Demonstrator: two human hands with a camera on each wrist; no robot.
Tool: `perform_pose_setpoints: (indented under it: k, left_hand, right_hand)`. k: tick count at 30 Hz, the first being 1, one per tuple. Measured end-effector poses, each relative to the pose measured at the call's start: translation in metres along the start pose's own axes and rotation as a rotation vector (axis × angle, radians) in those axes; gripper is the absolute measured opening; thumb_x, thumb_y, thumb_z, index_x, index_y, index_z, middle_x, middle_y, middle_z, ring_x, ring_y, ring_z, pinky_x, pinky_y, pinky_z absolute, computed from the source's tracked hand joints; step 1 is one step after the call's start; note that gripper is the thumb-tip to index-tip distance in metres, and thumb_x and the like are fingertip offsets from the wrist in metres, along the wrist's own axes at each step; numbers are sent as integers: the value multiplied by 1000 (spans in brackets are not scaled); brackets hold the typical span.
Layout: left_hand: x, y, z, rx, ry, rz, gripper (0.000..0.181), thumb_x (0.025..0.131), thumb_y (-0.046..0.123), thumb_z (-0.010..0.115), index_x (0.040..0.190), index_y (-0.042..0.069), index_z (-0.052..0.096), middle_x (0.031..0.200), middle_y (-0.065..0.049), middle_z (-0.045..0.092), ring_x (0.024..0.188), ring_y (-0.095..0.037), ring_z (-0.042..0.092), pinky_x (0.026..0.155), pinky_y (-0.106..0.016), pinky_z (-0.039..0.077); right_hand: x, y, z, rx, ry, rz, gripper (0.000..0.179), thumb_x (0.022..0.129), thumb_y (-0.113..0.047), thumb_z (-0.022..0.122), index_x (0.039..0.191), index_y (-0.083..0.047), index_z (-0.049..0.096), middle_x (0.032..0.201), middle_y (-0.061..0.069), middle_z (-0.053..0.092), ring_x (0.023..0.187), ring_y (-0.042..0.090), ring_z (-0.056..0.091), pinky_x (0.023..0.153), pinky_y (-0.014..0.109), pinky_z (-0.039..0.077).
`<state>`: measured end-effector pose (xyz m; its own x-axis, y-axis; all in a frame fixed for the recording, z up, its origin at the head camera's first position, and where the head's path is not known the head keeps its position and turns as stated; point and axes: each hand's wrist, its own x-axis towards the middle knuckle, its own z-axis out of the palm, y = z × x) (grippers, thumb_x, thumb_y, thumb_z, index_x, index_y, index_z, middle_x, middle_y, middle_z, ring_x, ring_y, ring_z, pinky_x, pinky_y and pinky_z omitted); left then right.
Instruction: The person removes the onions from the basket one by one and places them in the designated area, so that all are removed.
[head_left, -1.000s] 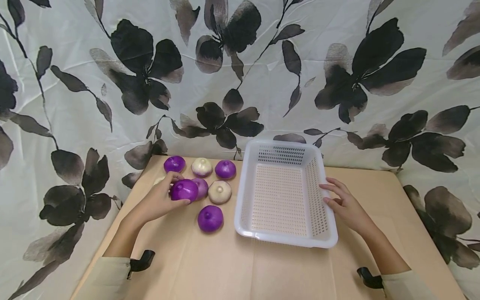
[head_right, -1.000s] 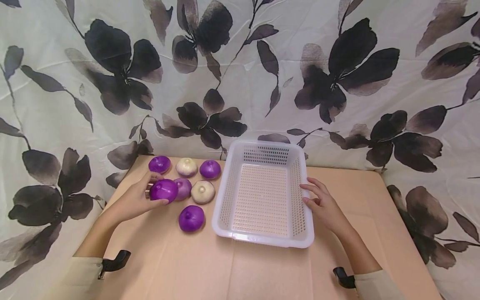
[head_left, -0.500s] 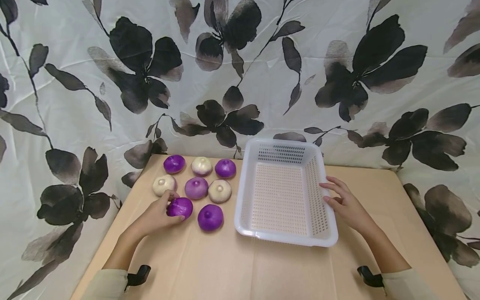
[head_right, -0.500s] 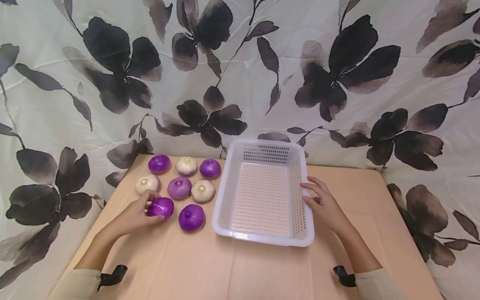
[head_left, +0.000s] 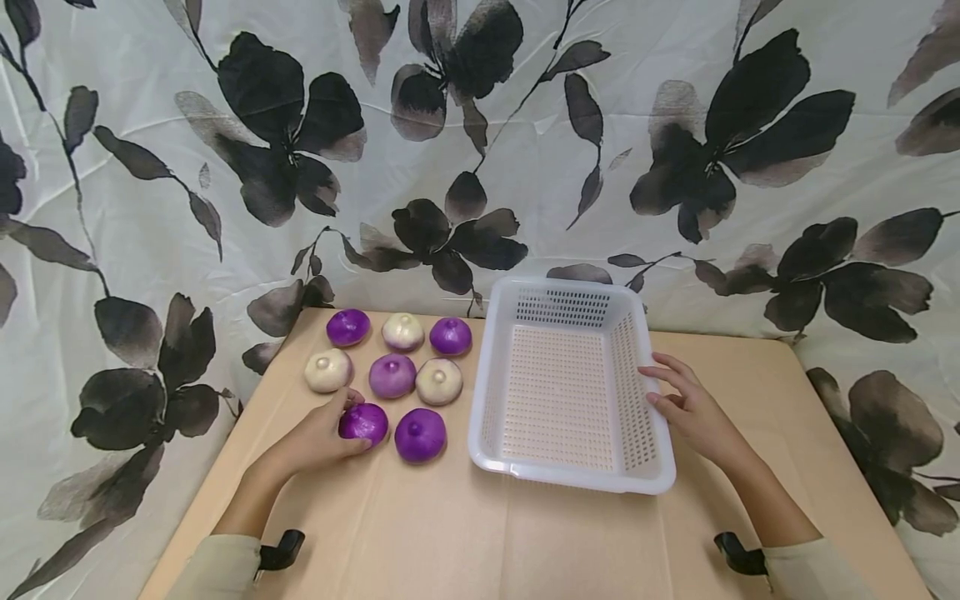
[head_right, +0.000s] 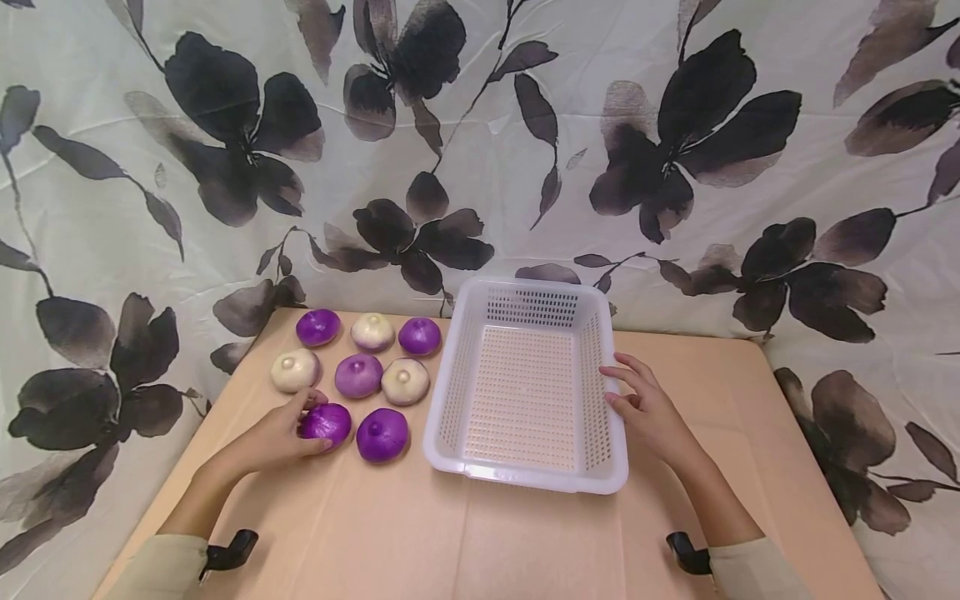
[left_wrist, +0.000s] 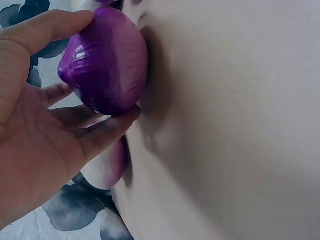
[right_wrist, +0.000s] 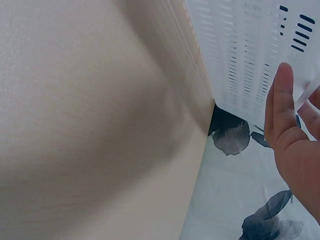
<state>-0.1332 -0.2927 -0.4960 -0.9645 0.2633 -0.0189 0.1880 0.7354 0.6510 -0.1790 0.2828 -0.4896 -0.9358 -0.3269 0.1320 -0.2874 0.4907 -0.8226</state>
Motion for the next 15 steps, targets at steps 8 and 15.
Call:
perform_pose_setpoints:
  k: [8,15]
  left_hand:
    - [1,-1,0,8,-7,19,63,81,19,85,129,-2,50,122,-17,62,117,-33,61,102,-55,49]
    - [1,-2,0,10,-2,18,66,80,16,85,131,-6,50,123,-17,61,119,-35,60,103,-56,48]
  right_hand:
    - [0,-1,-2,-7,2,0,44,103,-3,58,146,5,49,165,29,17,107,50,65,76,23,60]
    - [1,-2,-2,-10,0,1,44,103,-2,58,146,5,50,164,29,17,108,48,65,76,22,60]
